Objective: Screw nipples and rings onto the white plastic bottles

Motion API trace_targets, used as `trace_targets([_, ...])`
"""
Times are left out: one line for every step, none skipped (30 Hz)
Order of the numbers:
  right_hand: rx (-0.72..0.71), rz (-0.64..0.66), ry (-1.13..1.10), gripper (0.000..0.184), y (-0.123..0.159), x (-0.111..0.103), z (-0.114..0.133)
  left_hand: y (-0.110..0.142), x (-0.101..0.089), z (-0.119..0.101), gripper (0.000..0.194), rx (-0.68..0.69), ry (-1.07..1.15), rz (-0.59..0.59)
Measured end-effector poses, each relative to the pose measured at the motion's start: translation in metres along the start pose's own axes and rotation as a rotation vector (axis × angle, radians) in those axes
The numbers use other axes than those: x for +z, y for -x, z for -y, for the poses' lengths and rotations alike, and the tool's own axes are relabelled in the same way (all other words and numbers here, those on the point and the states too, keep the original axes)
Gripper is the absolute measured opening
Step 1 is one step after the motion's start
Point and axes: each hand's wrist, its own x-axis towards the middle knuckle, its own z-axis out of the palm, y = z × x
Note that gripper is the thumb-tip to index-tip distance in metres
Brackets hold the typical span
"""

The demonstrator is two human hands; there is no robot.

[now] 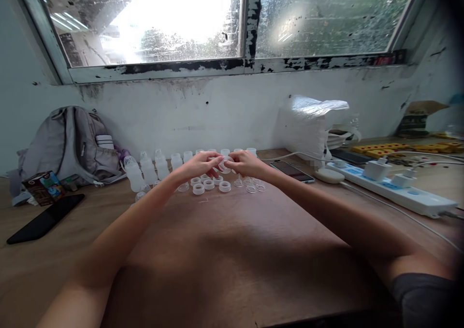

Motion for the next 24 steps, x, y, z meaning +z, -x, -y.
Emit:
trace_targets([0.008,-0.001,-0.035,0.025,-0.001,0.0,-0.001,0.001,0.001,-0.002,0.043,-0.012,-0.015,-0.008])
trace_targets([0.01,-0.009,-0.065,0.025,-0.001,0.001,-0.003,0.002,0.002,-0.004,0.043,-0.025,-0.022,-0.016])
trace_targets([0.011,-0.022,-0.094,0.025,-0.002,0.002,-0.004,0.003,0.003,-0.005,0.042,-0.037,-0.021,-0.022])
trace_targets([0.013,-0.034,-0.122,0.025,-0.002,0.003,-0.006,0.004,0.004,-0.006,0.041,-0.048,-0.02,-0.024])
trace_targets([0.02,-0.038,-0.154,0.026,-0.003,0.004,-0.006,0.004,0.004,-0.006,0.04,-0.056,-0.023,-0.022])
trace_targets([0.033,-0.029,-0.198,0.027,-0.003,0.006,-0.007,0.004,0.004,-0.006,0.04,-0.061,-0.031,-0.017])
trace_targets([0.051,-0.008,-0.26,0.026,-0.002,0.008,-0.006,0.004,0.004,-0.005,0.04,-0.06,-0.044,-0.013])
trace_targets([0.071,0.022,-0.343,0.024,-0.002,0.009,-0.006,0.004,0.003,-0.004,0.041,-0.054,-0.066,-0.009])
trace_targets([0.088,0.055,-0.438,0.022,-0.002,0.012,-0.005,0.004,0.003,-0.004,0.041,-0.039,-0.098,-0.005])
trace_targets([0.1,0.084,-0.538,0.021,-0.001,0.014,-0.004,0.005,0.003,-0.003,0.04,-0.02,-0.138,0.001])
trace_targets([0.104,0.104,-0.628,0.021,-0.001,0.016,-0.003,0.005,0.003,-0.004,0.039,0.001,-0.186,0.003])
trace_targets([0.1,0.112,-0.698,0.022,-0.001,0.019,-0.003,0.006,0.003,-0.004,0.037,0.02,-0.239,0.001])
trace_targets([0.092,0.11,-0.743,0.023,0.0,0.021,-0.002,0.007,0.004,-0.006,0.035,0.033,-0.288,-0.009])
trace_targets([0.076,0.097,-0.769,0.023,0.0,0.023,-0.002,0.008,0.004,-0.007,0.034,0.035,-0.328,-0.022])
trace_targets([0.056,0.075,-0.781,0.023,0.001,0.026,-0.002,0.01,0.005,-0.009,0.032,0.029,-0.359,-0.034])
trace_targets([0.036,0.049,-0.785,0.023,0.002,0.028,-0.002,0.012,0.006,-0.011,0.03,0.016,-0.38,-0.042])
trace_targets([0.021,0.021,-0.783,0.022,0.003,0.029,-0.002,0.014,0.008,-0.013,0.028,0.003,-0.394,-0.047])
trace_targets([0.012,-0.006,-0.777,0.022,0.004,0.031,-0.001,0.016,0.009,-0.015,0.027,-0.009,-0.406,-0.051])
trace_targets([0.01,-0.028,-0.768,0.021,0.005,0.032,0.0,0.017,0.011,-0.017,0.025,-0.018,-0.418,-0.052])
trace_targets([0.016,-0.045,-0.757,0.021,0.006,0.033,0.001,0.019,0.013,-0.019,0.024,-0.025,-0.435,-0.057])
trace_targets([0.025,-0.054,-0.746,0.021,0.007,0.033,0.002,0.02,0.015,-0.021,0.023,-0.032,-0.454,-0.064])
trace_targets([0.031,-0.059,-0.737,0.022,0.007,0.034,0.002,0.021,0.017,-0.022,0.023,-0.04,-0.479,-0.072])
trace_targets([0.031,-0.062,-0.732,0.022,0.008,0.034,0.003,0.021,0.018,-0.023,0.023,-0.046,-0.505,-0.083])
trace_targets([0.024,-0.069,-0.728,0.022,0.008,0.034,0.003,0.022,0.02,-0.025,0.024,-0.048,-0.532,-0.095])
